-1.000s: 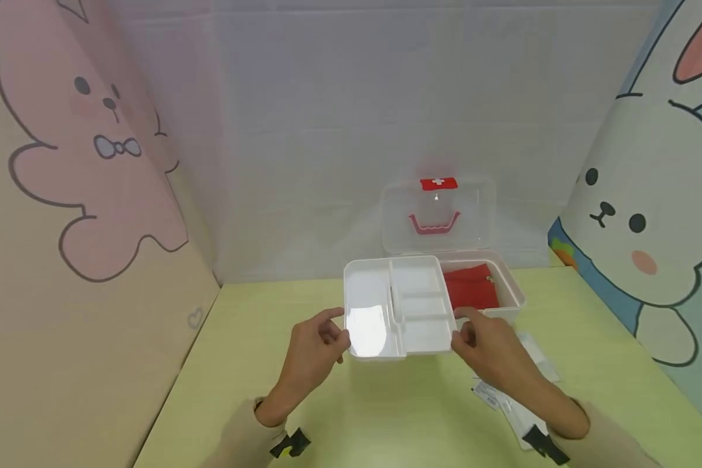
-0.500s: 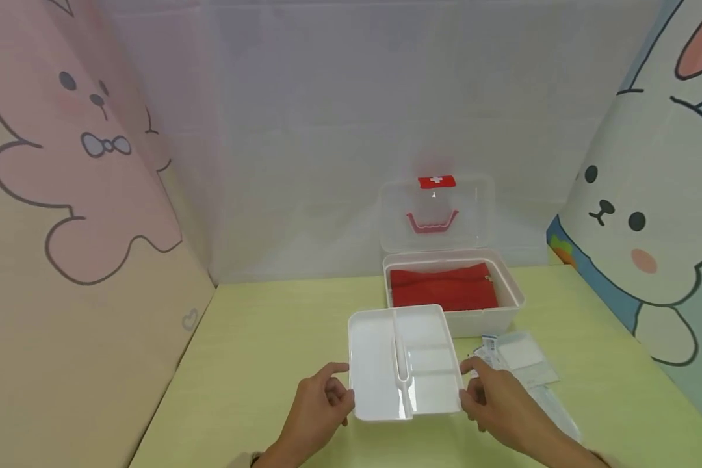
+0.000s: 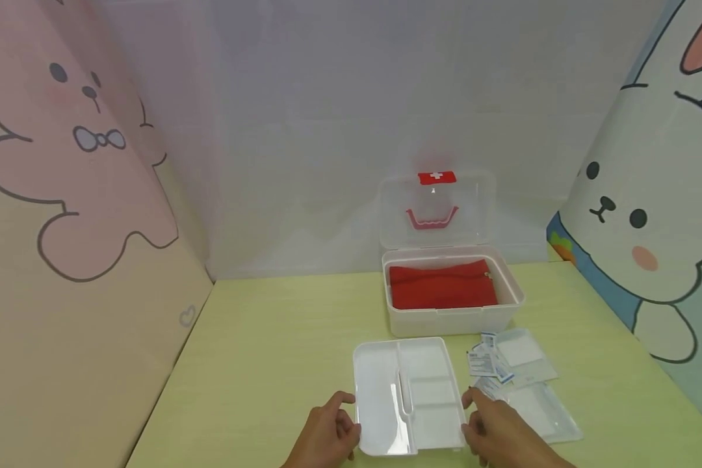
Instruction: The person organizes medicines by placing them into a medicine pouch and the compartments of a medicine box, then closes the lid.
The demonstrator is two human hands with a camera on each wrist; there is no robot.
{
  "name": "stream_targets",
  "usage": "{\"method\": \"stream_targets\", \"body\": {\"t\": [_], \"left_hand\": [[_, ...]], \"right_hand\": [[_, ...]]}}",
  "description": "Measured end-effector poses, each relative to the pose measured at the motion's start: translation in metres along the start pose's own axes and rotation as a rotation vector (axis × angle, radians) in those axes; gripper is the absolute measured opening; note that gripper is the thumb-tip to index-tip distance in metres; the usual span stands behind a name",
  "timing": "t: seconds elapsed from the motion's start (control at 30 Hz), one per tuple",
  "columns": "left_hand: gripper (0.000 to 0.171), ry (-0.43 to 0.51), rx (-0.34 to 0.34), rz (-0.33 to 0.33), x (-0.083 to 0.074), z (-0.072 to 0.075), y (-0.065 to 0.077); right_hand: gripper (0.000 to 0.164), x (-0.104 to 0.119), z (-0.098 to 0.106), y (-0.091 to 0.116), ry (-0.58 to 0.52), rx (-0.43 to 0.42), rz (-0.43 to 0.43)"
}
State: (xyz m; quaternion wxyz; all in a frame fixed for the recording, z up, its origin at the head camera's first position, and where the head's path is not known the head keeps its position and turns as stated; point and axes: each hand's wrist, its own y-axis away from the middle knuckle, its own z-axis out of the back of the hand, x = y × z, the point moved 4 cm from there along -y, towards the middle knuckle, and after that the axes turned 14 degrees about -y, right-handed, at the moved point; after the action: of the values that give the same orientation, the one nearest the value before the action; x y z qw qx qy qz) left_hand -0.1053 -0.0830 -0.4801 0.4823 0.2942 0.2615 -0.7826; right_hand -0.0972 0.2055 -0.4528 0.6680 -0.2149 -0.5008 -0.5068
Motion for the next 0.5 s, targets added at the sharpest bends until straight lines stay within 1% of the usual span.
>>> {"method": "stream_targets", "body": {"t": [0.2, 0.37, 0.5], "left_hand": [[0.034, -0.038, 0.034, 0.005, 0.010, -0.012, -0.001], [0.035, -0.069, 0.052, 0.019, 0.016, -0.018, 0.000], [0.036, -0.083, 0.059, 0.020, 0.017, -0.020, 0.000]], "right_hand": [[0.028, -0.015, -0.004, -0.003, 0.016, -0.002, -0.033], [0.027, -0.022, -0.007, -0.006, 0.051, 0.016, -0.013], [0.027, -0.023, -0.010, -0.009, 0.048, 0.012, -0.060]]}}
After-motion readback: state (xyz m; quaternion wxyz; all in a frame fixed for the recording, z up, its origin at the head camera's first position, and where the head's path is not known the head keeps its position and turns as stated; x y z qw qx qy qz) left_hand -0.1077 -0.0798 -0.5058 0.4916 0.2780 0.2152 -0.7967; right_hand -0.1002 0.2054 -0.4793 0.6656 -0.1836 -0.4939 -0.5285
